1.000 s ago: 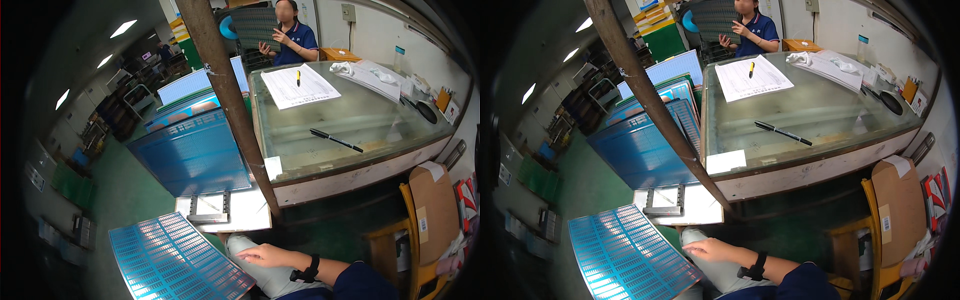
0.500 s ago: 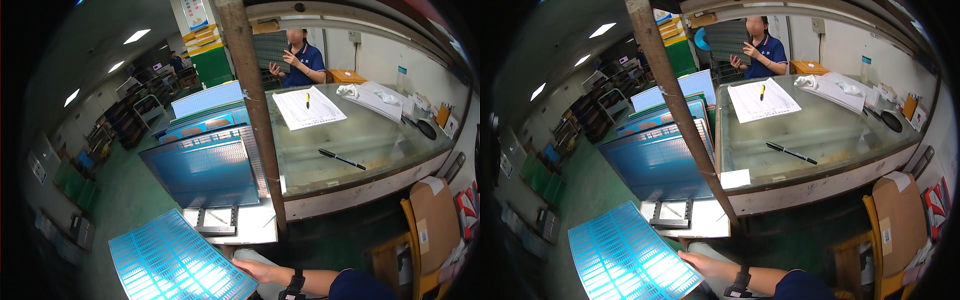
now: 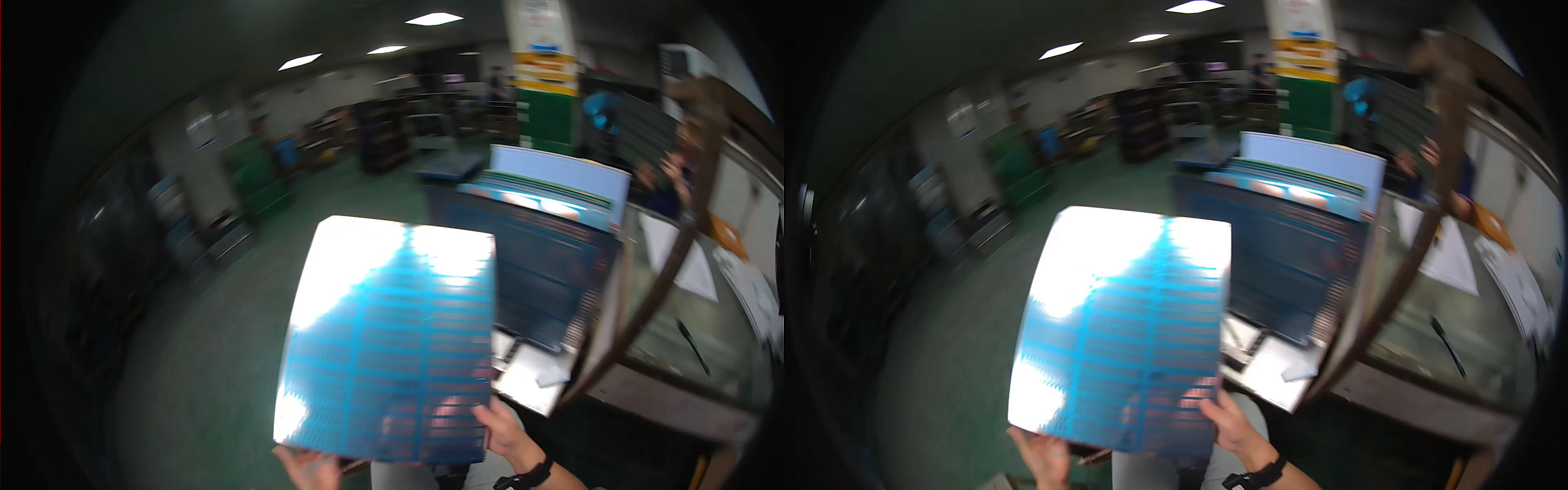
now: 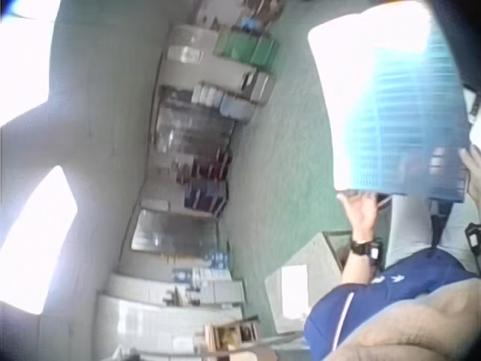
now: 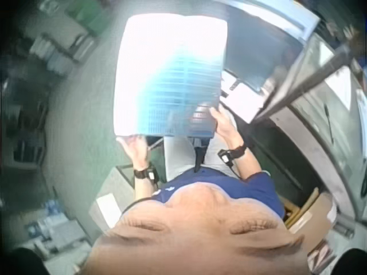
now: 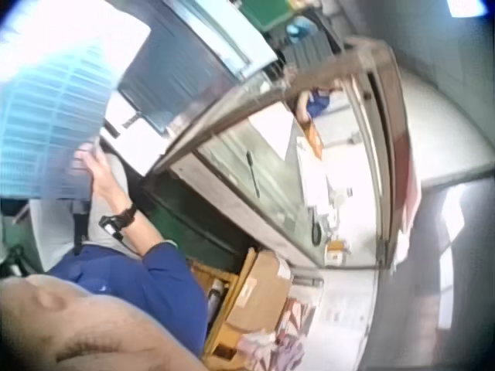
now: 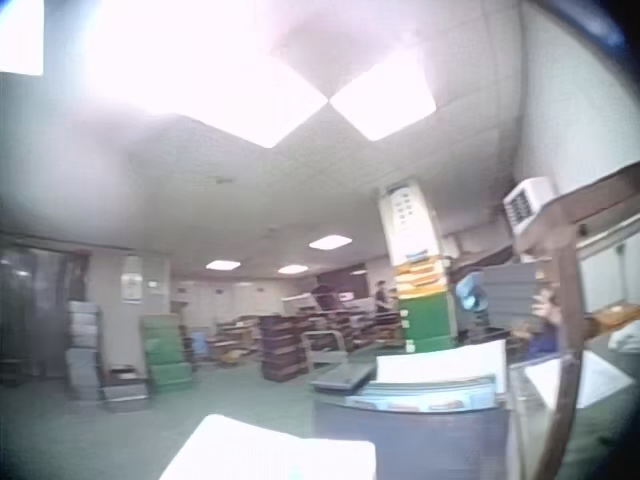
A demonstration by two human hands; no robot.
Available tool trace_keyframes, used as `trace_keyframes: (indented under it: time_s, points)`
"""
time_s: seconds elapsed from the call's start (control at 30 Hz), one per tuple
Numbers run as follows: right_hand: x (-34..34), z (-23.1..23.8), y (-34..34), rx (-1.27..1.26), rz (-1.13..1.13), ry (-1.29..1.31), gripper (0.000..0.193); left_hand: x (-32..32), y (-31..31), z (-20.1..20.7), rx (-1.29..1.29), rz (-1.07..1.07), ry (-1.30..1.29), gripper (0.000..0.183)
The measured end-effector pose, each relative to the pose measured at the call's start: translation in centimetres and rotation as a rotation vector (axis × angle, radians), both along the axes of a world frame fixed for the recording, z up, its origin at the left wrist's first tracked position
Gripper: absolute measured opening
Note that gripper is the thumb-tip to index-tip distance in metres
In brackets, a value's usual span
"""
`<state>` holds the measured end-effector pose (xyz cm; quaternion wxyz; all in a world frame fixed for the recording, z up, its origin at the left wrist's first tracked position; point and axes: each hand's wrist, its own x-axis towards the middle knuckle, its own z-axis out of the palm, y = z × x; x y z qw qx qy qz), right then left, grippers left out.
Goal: Inspecting blue perforated industrial sheets and placing them into a sorting rack.
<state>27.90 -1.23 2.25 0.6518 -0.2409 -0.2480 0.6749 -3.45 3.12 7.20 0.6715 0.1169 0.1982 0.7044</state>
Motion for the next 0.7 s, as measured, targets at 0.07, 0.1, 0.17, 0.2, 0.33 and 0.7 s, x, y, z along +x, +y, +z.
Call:
trace_keyframes:
  time_s: [0.07,0.1,0.17,0.2,0.33,0.7]
  points:
    - [-1.4,1.8,0.4,0.097,-0.129,0.024,0.039,3.4,-0.6,-1.4,0.133,-0.311,0.172,0.050]
    - [-2.3,2.2,0.4,0.117,-0.192,0.046,0.039,4.7,-1.0,-1.6,0.191,-0.455,0.101,0.041]
    - [-3.6,1.8,0.4,0.147,-0.133,0.073,0.041,7.0,-2.2,-1.4,0.073,-0.536,0.157,0.043]
    - [-4.2,1.7,0.1,0.129,-0.128,0.007,0.044,7.5,-2.2,-1.7,0.068,-0.479,0.146,0.043]
    - [-2.2,1.6,-0.8,-0.087,-0.119,-0.068,0.038,6.4,-1.0,-3.7,0.041,-0.408,0.044,0.036]
    - [7.3,5.0,-2.7,0.087,-0.577,-0.101,0.050,0.7,1.8,-7.1,-0.051,-0.312,0.208,0.054]
